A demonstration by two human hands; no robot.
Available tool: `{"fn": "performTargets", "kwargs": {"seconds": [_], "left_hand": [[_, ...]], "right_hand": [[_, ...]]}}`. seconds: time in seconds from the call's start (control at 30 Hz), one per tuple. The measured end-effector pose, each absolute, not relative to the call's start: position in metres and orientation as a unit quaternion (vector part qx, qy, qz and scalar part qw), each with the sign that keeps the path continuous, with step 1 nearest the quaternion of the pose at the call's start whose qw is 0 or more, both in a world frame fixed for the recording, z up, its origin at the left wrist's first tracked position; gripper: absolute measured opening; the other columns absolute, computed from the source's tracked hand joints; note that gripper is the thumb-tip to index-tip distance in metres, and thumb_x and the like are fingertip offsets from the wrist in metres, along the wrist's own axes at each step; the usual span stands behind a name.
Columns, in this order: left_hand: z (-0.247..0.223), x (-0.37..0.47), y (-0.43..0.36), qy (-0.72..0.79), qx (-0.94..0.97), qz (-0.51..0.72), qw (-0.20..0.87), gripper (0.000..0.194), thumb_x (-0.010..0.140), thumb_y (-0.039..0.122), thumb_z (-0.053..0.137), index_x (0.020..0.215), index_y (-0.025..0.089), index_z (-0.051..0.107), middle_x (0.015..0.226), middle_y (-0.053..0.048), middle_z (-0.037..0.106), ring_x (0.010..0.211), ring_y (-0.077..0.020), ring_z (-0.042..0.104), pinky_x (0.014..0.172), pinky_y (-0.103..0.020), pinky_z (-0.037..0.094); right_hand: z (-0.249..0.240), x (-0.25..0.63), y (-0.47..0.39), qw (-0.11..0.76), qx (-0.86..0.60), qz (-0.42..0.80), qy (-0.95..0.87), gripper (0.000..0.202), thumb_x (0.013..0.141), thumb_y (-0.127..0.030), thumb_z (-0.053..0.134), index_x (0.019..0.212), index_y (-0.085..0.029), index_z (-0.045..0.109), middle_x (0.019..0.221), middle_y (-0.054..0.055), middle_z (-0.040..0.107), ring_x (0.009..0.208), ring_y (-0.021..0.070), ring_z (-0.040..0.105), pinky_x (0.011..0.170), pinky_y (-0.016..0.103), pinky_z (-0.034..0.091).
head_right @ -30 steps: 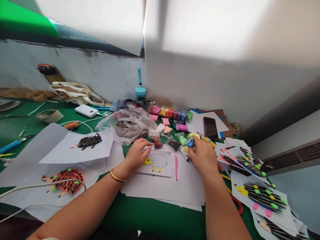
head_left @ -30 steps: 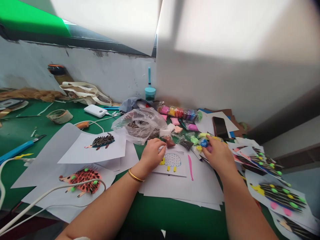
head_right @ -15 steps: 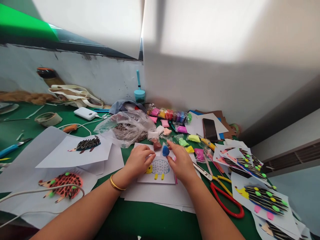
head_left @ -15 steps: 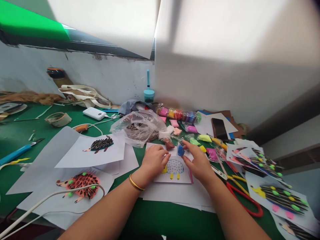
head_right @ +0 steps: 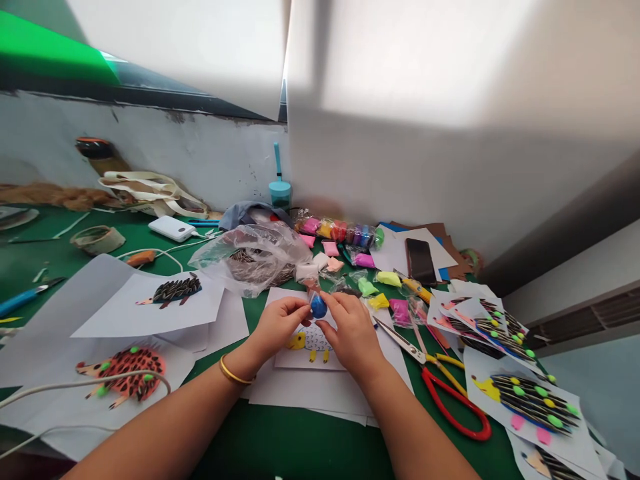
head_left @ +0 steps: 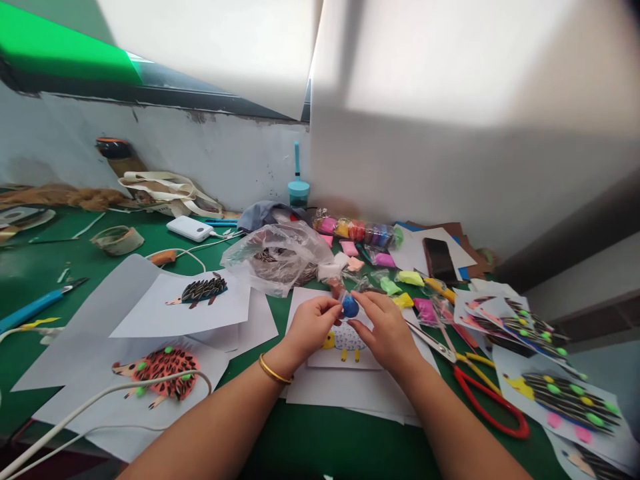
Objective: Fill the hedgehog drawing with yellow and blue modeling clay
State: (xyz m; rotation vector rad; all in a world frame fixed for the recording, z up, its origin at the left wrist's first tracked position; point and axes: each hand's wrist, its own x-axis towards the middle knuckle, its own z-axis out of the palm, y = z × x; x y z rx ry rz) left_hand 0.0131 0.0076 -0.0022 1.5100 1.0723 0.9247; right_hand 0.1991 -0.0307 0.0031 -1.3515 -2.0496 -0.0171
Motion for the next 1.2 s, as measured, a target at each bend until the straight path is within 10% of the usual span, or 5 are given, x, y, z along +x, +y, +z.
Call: {"fn": "performTargets", "kwargs": {"seconds": [0.83, 1.2], "left_hand": [[0.016, 0.011, -0.002, 0.277, 0.357, 0.348, 0.821, 0.041, 0.073, 0.047, 0.077, 0.073, 0.019, 0.048, 0.069, 0.004, 0.050, 0.061, -0.0070, 0.048, 0.062, -0.021, 0.038], [0.013, 0.013, 0.002, 0.326, 0.552, 0.400, 0.656, 0.034, 0.078, 0.046, 0.071, 0.075, 0.017, 0.053, 0.070, 0.002, 0.054, 0.066, -0.0104, 0.048, 0.066, -0.025, 0.040]], "right_hand": [[0.008, 0.200, -0.034, 0.443, -0.431, 0.120, -0.777, 0.032, 0.095, -0.028, 0.057, 0.127, -0.028, 0.059, 0.113, 0.007, 0.067, 0.106, 0.0234, 0.059, 0.092, 0.041, 0.050], [0.006, 0.199, -0.031, 0.393, -0.466, 0.067, -0.790, 0.041, 0.094, -0.021, 0.051, 0.135, -0.027, 0.051, 0.124, 0.009, 0.060, 0.115, 0.0267, 0.054, 0.097, 0.047, 0.046]]}}
